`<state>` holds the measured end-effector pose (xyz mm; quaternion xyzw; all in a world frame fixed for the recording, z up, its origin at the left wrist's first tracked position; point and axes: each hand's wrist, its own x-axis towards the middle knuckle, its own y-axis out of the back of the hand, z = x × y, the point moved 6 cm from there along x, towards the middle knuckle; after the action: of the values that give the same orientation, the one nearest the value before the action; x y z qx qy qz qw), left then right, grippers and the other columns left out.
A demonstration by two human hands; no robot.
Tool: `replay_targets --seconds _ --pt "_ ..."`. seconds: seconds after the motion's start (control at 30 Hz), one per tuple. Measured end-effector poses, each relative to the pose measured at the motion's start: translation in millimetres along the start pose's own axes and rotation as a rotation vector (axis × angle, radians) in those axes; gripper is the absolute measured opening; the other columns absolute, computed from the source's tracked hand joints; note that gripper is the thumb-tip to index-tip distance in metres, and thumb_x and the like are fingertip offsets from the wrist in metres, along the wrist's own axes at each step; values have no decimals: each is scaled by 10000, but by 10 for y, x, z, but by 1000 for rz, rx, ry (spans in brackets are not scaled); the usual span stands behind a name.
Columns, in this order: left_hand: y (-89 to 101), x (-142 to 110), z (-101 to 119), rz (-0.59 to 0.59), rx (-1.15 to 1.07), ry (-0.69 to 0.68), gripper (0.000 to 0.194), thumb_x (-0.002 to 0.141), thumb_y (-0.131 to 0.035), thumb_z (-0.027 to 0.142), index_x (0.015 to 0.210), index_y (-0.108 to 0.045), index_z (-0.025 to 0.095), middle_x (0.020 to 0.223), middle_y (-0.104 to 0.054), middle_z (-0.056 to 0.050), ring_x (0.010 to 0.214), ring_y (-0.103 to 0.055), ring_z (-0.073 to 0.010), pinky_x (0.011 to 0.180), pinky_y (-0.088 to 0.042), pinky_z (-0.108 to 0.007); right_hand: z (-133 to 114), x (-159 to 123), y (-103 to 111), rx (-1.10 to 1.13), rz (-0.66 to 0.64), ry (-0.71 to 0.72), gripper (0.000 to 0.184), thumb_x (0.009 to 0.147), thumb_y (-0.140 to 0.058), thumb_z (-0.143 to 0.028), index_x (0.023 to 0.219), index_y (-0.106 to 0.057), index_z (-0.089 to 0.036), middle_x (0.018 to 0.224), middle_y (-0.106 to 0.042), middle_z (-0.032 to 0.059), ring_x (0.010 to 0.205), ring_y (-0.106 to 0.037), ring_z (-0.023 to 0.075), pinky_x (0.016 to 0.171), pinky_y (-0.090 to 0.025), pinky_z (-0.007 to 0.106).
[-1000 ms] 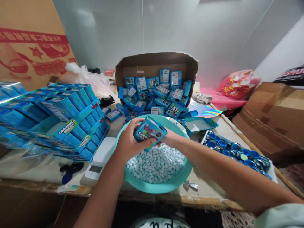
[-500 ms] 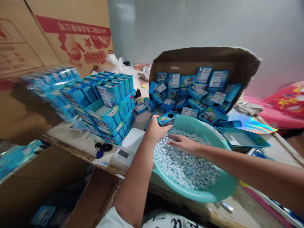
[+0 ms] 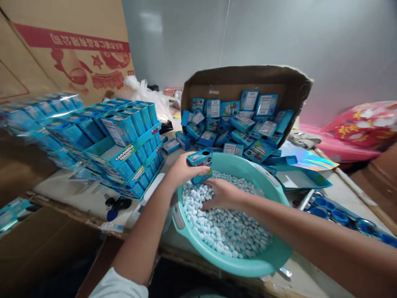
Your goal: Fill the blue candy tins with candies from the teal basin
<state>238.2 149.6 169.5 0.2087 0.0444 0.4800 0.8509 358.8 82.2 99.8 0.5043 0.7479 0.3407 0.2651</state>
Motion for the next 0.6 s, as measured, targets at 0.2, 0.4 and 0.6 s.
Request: replay_targets --seconds 0.2,0.4,0.6 --pt "-114 229 84 -183 79 -71 378 656 -831 302 987 -738 145 971 -780 -66 956 -718 -287 785 -546 -332 94 51 174 -70 47 -63 454 658 -805 -256 1101 -742 -179 1062 -761 105 939 -693 316 782 -498 349" --pt "-109 133 -92 -134 18 -30 465 647 -841 317 1069 -736 150 1047 -779 -81 1021 -716 -312 837 -553 -362 -45 -86 366 -46 43 24 280 707 -763 -266 983 -740 -226 927 -746 23 809 -671 235 721 -460 303" --pt "-129 117 -106 -166 118 -79 451 648 -815 280 1082 -749 176 983 -784 -49 949 -727 -295 794 -550 -344 -167 -272 614 287 222 22 158 735 -772 -278 854 -690 -214 814 -672 -9 724 -600 173 652 -457 277"
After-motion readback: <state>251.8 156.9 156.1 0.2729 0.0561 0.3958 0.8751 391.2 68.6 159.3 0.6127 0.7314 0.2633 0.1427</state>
